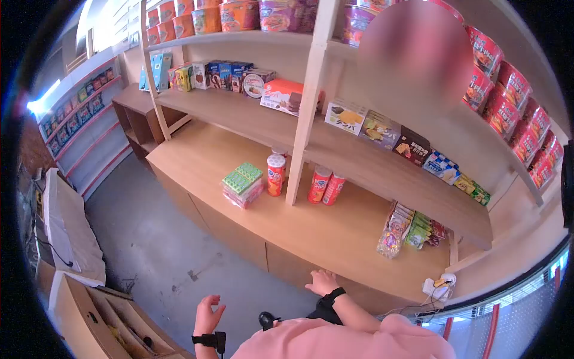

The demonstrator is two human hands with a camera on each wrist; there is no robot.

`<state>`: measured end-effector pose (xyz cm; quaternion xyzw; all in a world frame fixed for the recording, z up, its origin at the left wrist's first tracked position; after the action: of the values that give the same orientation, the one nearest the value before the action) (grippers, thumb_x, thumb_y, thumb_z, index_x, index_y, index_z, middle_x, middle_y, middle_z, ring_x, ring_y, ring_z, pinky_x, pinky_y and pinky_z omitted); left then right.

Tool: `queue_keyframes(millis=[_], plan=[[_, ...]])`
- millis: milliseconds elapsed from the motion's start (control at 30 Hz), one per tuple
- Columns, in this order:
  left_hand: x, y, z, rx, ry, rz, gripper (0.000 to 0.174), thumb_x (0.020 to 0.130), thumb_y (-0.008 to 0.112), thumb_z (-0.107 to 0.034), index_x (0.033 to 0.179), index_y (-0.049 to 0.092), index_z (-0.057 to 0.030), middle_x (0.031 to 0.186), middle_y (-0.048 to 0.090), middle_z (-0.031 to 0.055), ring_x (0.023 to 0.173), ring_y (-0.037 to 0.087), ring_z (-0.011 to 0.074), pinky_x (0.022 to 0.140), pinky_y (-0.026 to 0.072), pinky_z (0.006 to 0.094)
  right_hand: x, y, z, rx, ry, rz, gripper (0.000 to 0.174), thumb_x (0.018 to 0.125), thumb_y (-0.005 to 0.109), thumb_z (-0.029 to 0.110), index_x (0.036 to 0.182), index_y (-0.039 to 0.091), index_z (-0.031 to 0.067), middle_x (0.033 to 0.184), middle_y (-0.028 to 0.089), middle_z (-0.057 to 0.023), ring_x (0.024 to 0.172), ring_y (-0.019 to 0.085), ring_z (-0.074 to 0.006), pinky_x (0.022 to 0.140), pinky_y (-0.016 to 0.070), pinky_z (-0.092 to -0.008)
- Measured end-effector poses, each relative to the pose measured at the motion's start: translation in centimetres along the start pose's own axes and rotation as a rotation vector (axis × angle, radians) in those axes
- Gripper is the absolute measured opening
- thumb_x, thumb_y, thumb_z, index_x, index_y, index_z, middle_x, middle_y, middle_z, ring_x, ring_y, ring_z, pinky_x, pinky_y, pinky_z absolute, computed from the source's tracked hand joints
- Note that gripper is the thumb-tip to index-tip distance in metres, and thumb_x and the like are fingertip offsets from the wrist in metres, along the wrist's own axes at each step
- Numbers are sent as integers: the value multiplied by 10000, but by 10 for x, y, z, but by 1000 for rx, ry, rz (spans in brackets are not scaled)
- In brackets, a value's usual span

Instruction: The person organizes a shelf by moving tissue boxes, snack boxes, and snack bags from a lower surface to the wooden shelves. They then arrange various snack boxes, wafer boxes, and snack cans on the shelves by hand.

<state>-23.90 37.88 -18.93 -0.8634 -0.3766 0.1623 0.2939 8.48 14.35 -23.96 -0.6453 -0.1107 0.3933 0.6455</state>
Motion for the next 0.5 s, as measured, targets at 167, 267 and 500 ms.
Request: queue_keyframes(millis=[167, 267, 500], plan=[[9, -9, 6, -17, 68, -38, 315, 741, 744, -104, 1019, 634, -2, 965, 668, 152, 890, 650, 289, 812, 515, 381, -14, 0, 10, 12, 60, 131, 496, 786, 694, 415, 1140, 633, 73, 1167, 632, -154, 1166, 551, -326, 995, 386, -526], [13, -6, 12, -58, 41, -35, 317, 748, 733, -98, 1033, 635, -2, 985, 670, 149, 911, 646, 282, 823, 513, 382, -6, -10, 16, 6, 17, 78, 490, 787, 700, 409, 1136, 642, 70, 1116, 652, -157, 1129, 576, -327, 989, 401, -508], [11, -15, 44, -126, -68, -40, 319, 747, 734, -90, 1038, 641, 1, 990, 670, 150, 914, 650, 273, 830, 514, 373, 37, -3, 53, 13, -43, 91, 404, 803, 683, 380, 1034, 665, 49, 1055, 670, -171, 1079, 605, -338, 946, 442, -510]])
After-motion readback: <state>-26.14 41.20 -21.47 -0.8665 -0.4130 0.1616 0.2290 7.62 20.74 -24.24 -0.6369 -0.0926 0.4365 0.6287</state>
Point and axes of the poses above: each hand's wrist, its own x-axis towards the middle knuckle, its own y-axis out of the palm, z = x × y, the point moved 10 cm from there along x, towards the middle knuckle
